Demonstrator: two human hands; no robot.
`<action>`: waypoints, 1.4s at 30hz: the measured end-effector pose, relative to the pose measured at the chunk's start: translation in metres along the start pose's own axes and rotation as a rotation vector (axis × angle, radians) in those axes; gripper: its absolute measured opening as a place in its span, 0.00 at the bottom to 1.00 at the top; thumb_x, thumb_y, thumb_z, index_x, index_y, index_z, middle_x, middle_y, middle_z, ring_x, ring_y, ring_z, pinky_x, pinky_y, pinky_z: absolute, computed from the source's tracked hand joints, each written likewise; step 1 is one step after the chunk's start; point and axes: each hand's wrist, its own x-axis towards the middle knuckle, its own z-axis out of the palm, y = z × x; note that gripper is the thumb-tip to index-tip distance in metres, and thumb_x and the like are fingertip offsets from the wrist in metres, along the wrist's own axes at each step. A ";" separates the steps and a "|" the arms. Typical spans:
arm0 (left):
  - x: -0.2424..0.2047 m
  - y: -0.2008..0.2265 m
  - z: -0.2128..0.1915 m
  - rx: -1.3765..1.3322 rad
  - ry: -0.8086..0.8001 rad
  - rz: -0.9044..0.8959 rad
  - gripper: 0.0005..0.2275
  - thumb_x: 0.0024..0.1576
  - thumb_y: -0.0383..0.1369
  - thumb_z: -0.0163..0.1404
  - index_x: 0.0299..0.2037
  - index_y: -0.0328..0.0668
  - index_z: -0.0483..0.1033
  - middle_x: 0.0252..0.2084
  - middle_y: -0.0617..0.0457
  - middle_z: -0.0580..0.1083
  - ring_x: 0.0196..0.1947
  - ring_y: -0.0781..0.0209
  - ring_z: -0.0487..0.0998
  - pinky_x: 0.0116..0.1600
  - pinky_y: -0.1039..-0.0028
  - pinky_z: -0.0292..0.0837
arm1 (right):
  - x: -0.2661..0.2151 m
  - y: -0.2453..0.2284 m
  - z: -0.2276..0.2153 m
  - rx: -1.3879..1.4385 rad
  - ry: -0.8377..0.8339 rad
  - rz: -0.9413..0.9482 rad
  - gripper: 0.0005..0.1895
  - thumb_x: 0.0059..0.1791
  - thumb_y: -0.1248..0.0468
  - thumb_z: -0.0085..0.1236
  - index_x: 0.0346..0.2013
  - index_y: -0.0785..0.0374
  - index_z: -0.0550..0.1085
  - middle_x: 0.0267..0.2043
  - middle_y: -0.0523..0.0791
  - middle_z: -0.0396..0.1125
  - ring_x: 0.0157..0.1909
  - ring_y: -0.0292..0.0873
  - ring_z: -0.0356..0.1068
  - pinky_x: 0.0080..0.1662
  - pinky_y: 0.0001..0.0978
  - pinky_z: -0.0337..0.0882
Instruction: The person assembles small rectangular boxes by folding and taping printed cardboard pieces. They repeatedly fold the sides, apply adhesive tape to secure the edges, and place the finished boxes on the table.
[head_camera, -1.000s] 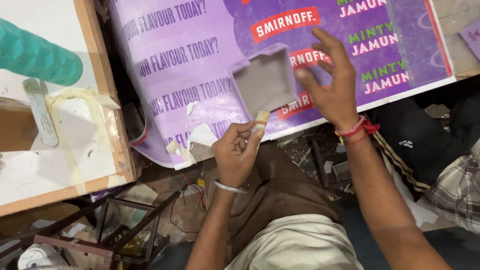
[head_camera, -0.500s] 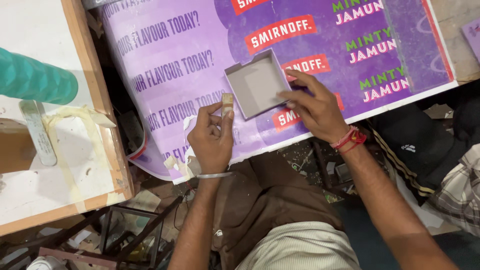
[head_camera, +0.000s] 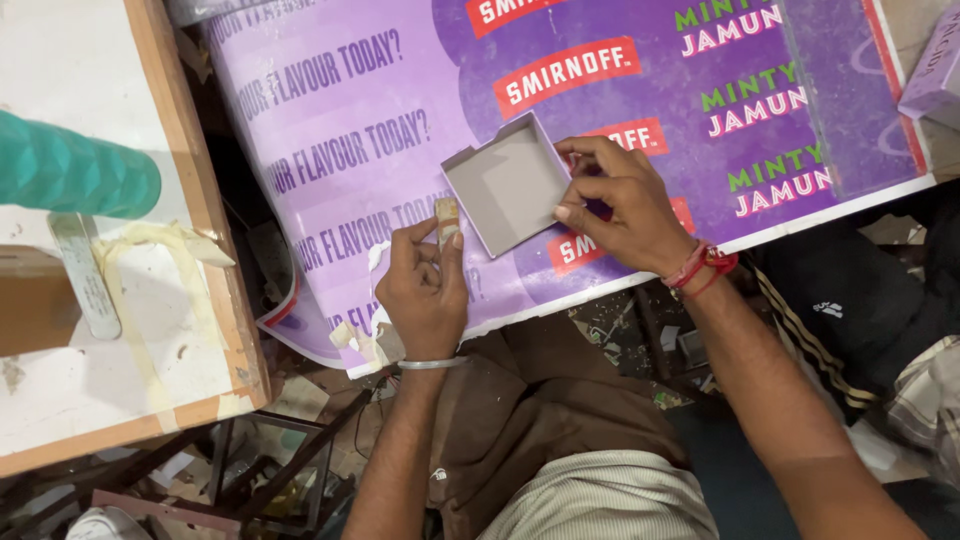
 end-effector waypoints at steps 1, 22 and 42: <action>0.000 0.000 0.000 0.006 -0.002 -0.001 0.10 0.61 0.27 0.59 0.49 0.32 0.75 0.23 0.57 0.72 0.18 0.76 0.63 0.22 0.80 0.53 | 0.000 -0.001 0.001 -0.009 0.002 0.003 0.10 0.51 0.55 0.63 0.33 0.59 0.81 0.63 0.45 0.67 0.52 0.40 0.69 0.57 0.39 0.61; 0.001 0.002 0.001 0.063 -0.003 0.029 0.09 0.59 0.28 0.60 0.47 0.34 0.77 0.21 0.57 0.70 0.17 0.74 0.61 0.22 0.78 0.53 | -0.016 -0.029 0.018 -0.013 0.335 -0.045 0.05 0.46 0.70 0.68 0.36 0.63 0.80 0.47 0.44 0.77 0.49 0.45 0.71 0.47 0.33 0.73; 0.001 -0.014 -0.002 -0.321 0.143 -0.110 0.12 0.61 0.26 0.55 0.53 0.32 0.72 0.27 0.58 0.75 0.23 0.77 0.75 0.23 0.83 0.68 | -0.051 -0.033 0.004 0.938 -0.248 0.049 0.03 0.43 0.72 0.65 0.29 0.64 0.79 0.31 0.40 0.73 0.38 0.38 0.69 0.56 0.40 0.68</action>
